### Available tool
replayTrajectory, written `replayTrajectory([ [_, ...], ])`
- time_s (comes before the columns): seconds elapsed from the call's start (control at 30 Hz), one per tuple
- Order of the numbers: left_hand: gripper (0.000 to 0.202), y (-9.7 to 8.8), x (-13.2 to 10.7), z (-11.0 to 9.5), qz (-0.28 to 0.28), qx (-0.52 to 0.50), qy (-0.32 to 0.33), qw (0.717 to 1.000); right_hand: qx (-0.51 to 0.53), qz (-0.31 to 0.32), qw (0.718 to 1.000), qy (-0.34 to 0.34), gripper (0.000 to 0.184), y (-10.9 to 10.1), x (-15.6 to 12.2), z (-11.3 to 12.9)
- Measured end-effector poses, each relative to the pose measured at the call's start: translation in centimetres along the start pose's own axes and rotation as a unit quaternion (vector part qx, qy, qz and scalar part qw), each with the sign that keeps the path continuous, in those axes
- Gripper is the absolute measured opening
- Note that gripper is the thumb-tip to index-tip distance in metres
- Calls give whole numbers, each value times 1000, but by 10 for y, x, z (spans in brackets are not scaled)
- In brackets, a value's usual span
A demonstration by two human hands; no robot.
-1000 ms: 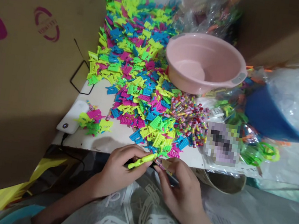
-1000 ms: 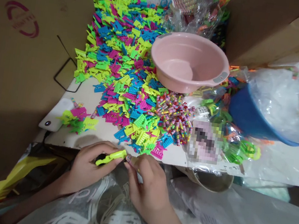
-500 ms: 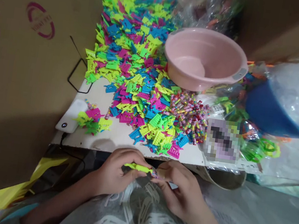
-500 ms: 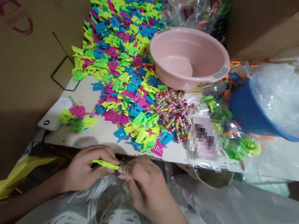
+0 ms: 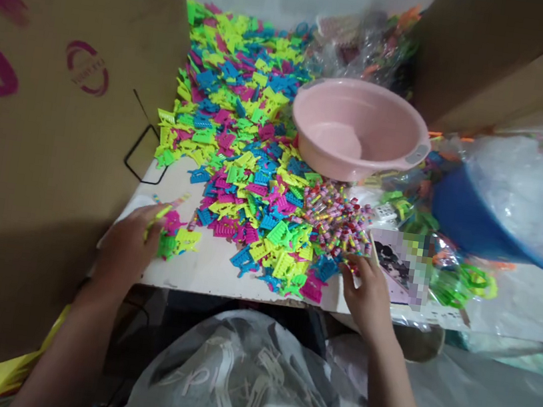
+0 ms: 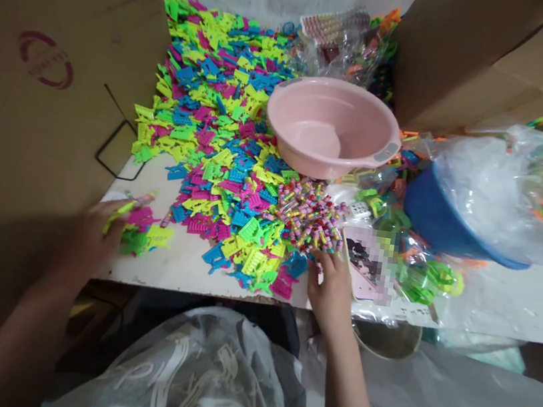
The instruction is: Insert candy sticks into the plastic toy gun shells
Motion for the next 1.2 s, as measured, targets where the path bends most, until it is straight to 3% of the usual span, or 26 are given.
replayTrajectory([
  [0.1,42,-2,11,24,-43,74,-18,996,-80,-2,997,-10,28,2,9,-11],
  [0.2,43,12,14,20,-48,91,-1,995,-142,16,989,-38,35,12,18,1],
  [0.33,37,43,3,-24,-8,47,60,997,-180,41,978,-92,34,25,28,14],
  [0.43,33,71,-11,-61,58,-40,85,994,-170,66,975,-125,33,30,34,13],
  [0.57,33,93,-17,-81,71,-83,59,992,-100,48,982,-155,25,22,35,13],
  [0.63,33,98,-16,-83,67,-96,48,992,-31,10,990,-134,18,11,31,16],
  [0.73,29,104,-12,-84,58,-127,20,990,84,-55,994,-39,18,-4,18,17],
  [0.8,27,107,-9,-85,51,-155,0,987,166,-79,983,23,18,-5,5,21],
  [0.87,26,109,-8,-85,46,-191,-15,980,242,-61,967,56,20,6,-7,32],
  [1.0,21,109,-10,-87,62,-301,-30,951,333,30,940,75,23,36,-25,60],
  [1.1,23,99,-22,-93,100,-380,-32,919,345,58,934,76,21,44,-32,79],
  [1.2,24,84,-41,-102,148,-495,-94,851,320,63,944,48,18,36,-32,97],
])
Point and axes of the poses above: each hand's wrist, its own x-axis towards the middle knuckle, its own y-axis out of the palm, z = x × y, the point moved 8 cm from there along x, towards the middle knuckle, and after that the axes turned 4 degrees about -z, right-handed, at the moved point
